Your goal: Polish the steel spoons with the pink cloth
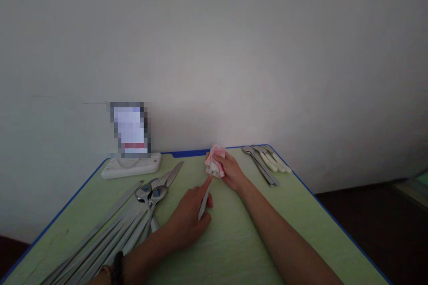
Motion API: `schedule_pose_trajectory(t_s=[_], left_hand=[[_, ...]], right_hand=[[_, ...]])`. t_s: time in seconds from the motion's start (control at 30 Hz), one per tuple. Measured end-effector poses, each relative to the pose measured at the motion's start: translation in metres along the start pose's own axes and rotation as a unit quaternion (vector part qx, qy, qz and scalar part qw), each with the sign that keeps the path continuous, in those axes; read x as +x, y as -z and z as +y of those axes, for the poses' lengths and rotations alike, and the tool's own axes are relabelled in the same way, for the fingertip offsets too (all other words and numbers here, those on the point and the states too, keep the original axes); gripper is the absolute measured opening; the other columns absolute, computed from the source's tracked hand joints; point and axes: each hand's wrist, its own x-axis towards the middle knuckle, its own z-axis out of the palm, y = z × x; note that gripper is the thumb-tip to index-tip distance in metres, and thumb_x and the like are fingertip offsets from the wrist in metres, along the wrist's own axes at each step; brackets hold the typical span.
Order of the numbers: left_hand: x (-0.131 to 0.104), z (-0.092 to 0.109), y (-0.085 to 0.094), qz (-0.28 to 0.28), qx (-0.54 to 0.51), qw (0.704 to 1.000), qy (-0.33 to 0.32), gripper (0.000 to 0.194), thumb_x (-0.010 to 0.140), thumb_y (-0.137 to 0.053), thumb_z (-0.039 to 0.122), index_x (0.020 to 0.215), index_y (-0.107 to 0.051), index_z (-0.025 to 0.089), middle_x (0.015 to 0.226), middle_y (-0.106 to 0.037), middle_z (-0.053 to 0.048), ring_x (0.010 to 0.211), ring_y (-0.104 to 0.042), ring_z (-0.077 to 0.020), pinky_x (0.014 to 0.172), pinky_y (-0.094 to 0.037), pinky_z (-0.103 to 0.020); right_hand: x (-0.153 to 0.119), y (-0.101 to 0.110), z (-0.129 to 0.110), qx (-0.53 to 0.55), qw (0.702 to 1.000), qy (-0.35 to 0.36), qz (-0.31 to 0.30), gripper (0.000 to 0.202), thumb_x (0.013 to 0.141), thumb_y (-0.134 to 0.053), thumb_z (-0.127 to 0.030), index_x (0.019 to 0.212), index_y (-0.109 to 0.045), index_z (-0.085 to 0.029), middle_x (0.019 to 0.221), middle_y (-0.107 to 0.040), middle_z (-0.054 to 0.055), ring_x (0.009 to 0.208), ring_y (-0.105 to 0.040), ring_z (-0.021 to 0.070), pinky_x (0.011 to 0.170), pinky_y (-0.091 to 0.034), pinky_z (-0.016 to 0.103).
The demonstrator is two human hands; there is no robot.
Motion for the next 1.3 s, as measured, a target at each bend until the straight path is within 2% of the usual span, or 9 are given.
schedule_pose_trajectory(t_s=[0.2,0.33,0.43,0.57,0.7,0.8,1.0,1.13,1.3], left_hand=[[0.000,-0.003,0.000,-0.012,0.011,0.999,-0.028,0.079,0.064,-0.043,0.004,0.139,-0.023,0.019,0.090,-0.055,-0.002,0.082,-0.045,-0.0178,0.083,-0.036,-0.036],[0.000,-0.003,0.000,-0.009,0.007,0.999,-0.033,0.082,0.064,-0.042,0.003,0.141,-0.019,0.020,0.090,-0.056,-0.002,0.081,-0.045,-0.0177,0.083,-0.036,-0.035],[-0.001,-0.003,0.000,-0.008,0.004,1.000,-0.028,0.084,0.064,-0.042,0.003,0.142,-0.016,0.020,0.090,-0.056,-0.002,0.082,-0.046,-0.0176,0.083,-0.035,-0.035],[-0.001,0.000,0.001,-0.013,-0.004,0.999,-0.030,0.084,0.064,-0.042,0.003,0.142,-0.015,0.020,0.091,-0.057,-0.002,0.084,-0.046,-0.0178,0.085,-0.035,-0.035],[0.000,0.007,0.004,-0.023,-0.010,0.999,-0.026,0.084,0.064,-0.041,0.003,0.142,-0.016,0.022,0.084,-0.058,0.000,0.079,-0.048,-0.0171,0.082,-0.035,-0.033],[0.000,0.011,0.005,-0.026,-0.016,0.999,-0.033,0.084,0.065,-0.041,0.003,0.143,-0.016,0.022,0.080,-0.059,0.001,0.076,-0.048,-0.0165,0.081,-0.035,-0.033],[-0.003,0.002,0.001,-0.003,-0.065,0.996,-0.056,0.077,0.072,-0.036,0.006,0.144,-0.011,0.019,0.083,-0.058,-0.002,0.076,-0.047,-0.0161,0.078,-0.038,-0.031],[-0.001,-0.005,-0.001,0.027,-0.100,0.993,-0.048,0.076,0.073,-0.034,0.007,0.144,-0.010,0.018,0.080,-0.057,-0.001,0.072,-0.049,-0.0150,0.074,-0.039,-0.030],[0.001,-0.005,-0.001,0.044,-0.113,0.992,-0.020,0.077,0.072,-0.035,0.008,0.144,-0.009,0.015,0.079,-0.057,-0.001,0.071,-0.051,-0.0152,0.074,-0.040,-0.030]], right_hand=[[0.001,-0.001,-0.001,0.023,0.998,0.022,0.050,0.030,0.055,-0.051,-0.009,0.081,-0.063,-0.017,0.076,-0.069,0.002,0.069,-0.063,0.0153,0.059,-0.049,0.025],[0.000,-0.002,-0.001,0.016,0.998,0.024,0.060,0.025,0.058,-0.052,-0.011,0.080,-0.063,-0.016,0.073,-0.069,0.002,0.062,-0.062,0.0139,0.054,-0.048,0.023],[-0.001,-0.004,0.000,-0.002,0.997,0.042,0.069,0.014,0.066,-0.060,-0.024,0.076,-0.062,-0.015,0.066,-0.067,0.003,0.053,-0.058,0.0118,0.047,-0.045,0.022],[-0.002,-0.005,0.001,-0.001,0.995,0.054,0.088,0.031,0.068,-0.064,-0.045,0.072,-0.060,-0.014,0.057,-0.063,0.002,0.044,-0.053,0.0099,0.041,-0.042,0.021],[-0.002,-0.007,-0.002,0.075,0.989,0.041,0.116,0.041,0.072,-0.057,-0.056,0.073,-0.058,-0.015,0.050,-0.059,-0.001,0.039,-0.050,0.0085,0.038,-0.039,0.019],[-0.002,-0.006,-0.005,0.110,0.987,0.014,0.115,0.042,0.075,-0.052,-0.059,0.075,-0.058,-0.017,0.049,-0.058,-0.002,0.038,-0.050,0.0084,0.038,-0.039,0.019],[-0.003,-0.008,-0.002,0.056,0.993,0.019,0.102,0.042,0.074,-0.057,-0.055,0.073,-0.062,-0.013,0.056,-0.064,0.003,0.046,-0.056,0.0107,0.044,-0.044,0.021],[-0.010,-0.021,0.008,0.074,0.994,-0.004,0.079,0.041,0.070,-0.062,-0.054,0.075,-0.063,-0.014,0.063,-0.067,0.005,0.050,-0.058,0.0115,0.044,-0.043,0.021],[-0.017,-0.035,0.016,0.088,0.995,-0.025,0.050,0.040,0.069,-0.064,-0.052,0.069,-0.064,-0.012,0.066,-0.067,0.006,0.057,-0.060,0.0117,0.053,-0.047,0.021]])
